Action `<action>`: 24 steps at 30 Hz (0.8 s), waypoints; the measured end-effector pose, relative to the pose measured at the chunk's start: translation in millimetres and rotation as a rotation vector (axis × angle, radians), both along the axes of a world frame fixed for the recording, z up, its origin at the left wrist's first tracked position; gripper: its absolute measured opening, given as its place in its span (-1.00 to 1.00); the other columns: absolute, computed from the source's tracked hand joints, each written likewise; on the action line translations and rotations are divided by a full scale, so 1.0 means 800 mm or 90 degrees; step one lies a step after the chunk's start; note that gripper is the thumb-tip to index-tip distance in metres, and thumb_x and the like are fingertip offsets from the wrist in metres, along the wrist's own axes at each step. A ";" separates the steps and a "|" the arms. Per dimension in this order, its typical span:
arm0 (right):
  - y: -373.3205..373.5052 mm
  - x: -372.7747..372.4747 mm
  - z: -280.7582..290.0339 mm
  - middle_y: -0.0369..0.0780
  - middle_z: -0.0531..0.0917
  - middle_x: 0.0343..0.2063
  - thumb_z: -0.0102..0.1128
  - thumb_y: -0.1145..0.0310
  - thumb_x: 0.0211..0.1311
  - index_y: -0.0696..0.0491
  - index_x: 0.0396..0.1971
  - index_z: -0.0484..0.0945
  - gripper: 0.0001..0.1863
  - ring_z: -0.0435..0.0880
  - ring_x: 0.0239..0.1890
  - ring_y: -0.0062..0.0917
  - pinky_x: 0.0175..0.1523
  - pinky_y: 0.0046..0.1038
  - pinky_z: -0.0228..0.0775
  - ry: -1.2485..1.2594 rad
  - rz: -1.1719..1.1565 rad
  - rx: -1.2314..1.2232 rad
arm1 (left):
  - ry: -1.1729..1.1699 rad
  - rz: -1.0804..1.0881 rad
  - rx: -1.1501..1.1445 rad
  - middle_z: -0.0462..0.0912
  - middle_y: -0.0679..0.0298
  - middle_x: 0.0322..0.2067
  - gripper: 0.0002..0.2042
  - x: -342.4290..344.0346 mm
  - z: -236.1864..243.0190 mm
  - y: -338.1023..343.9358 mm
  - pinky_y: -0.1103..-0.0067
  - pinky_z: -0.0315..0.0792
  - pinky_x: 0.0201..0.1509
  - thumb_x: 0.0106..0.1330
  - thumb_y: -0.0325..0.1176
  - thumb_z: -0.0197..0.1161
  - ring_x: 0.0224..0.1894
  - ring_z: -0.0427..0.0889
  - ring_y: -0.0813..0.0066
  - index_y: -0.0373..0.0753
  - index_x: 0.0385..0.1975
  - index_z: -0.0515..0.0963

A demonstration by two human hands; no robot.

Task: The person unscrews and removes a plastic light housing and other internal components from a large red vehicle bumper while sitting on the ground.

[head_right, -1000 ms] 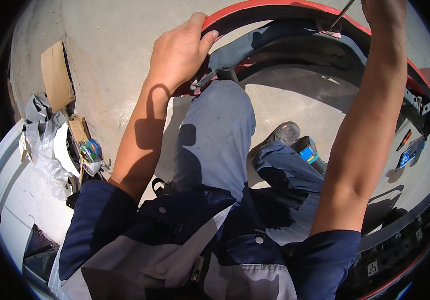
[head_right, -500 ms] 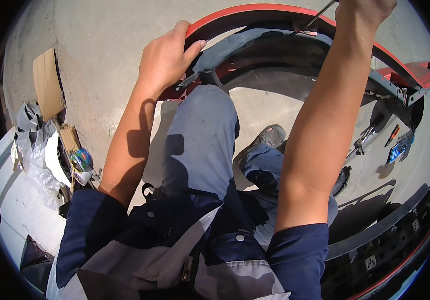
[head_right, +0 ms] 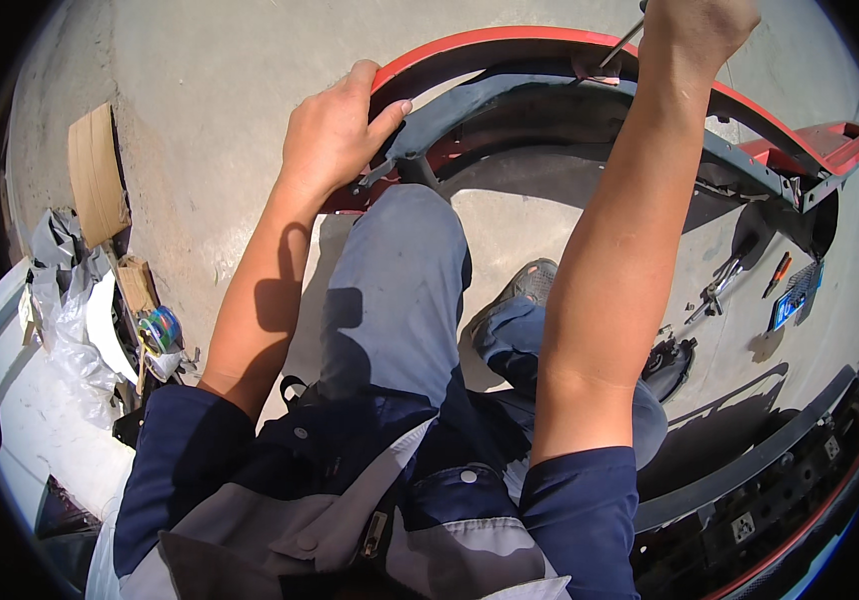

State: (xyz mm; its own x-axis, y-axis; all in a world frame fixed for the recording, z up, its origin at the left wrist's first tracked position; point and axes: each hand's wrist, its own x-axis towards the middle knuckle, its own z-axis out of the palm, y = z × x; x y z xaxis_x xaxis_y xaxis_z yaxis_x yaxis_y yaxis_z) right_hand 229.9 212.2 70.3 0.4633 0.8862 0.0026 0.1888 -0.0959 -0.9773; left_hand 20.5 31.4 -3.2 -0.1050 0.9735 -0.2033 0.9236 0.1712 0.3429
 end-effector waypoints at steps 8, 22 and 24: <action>0.047 0.060 -0.003 -0.31 0.30 -0.80 -0.32 -0.24 0.48 -0.05 -0.72 0.36 -0.31 0.24 -0.77 -0.60 -0.67 -0.53 0.07 0.382 0.627 -0.051 | 0.008 -0.010 0.025 0.74 -0.01 -0.29 -0.61 0.000 -0.006 -0.007 0.21 0.59 -0.18 0.37 -0.04 0.27 -0.25 0.73 -0.05 -0.27 -0.10 0.50; 0.057 0.058 0.006 -0.31 0.32 -0.80 -0.48 -0.36 0.47 -0.03 -0.72 0.35 -0.21 0.29 -0.76 -0.61 -0.67 -0.52 0.13 0.387 0.594 -0.103 | 0.009 -0.008 0.036 0.74 -0.03 -0.29 -0.63 -0.001 -0.007 -0.008 0.18 0.59 -0.13 0.42 -0.07 0.21 -0.23 0.73 -0.09 -0.28 -0.05 0.51; 0.043 0.055 -0.008 -0.29 0.34 -0.78 -0.49 -0.28 0.51 -0.01 -0.70 0.33 -0.25 0.29 -0.75 -0.59 -0.65 -0.49 0.17 0.285 0.481 0.017 | 0.013 -0.004 0.029 0.74 -0.04 -0.29 -0.63 0.002 -0.006 -0.008 0.17 0.59 -0.13 0.42 -0.07 0.21 -0.23 0.72 -0.10 -0.28 -0.04 0.51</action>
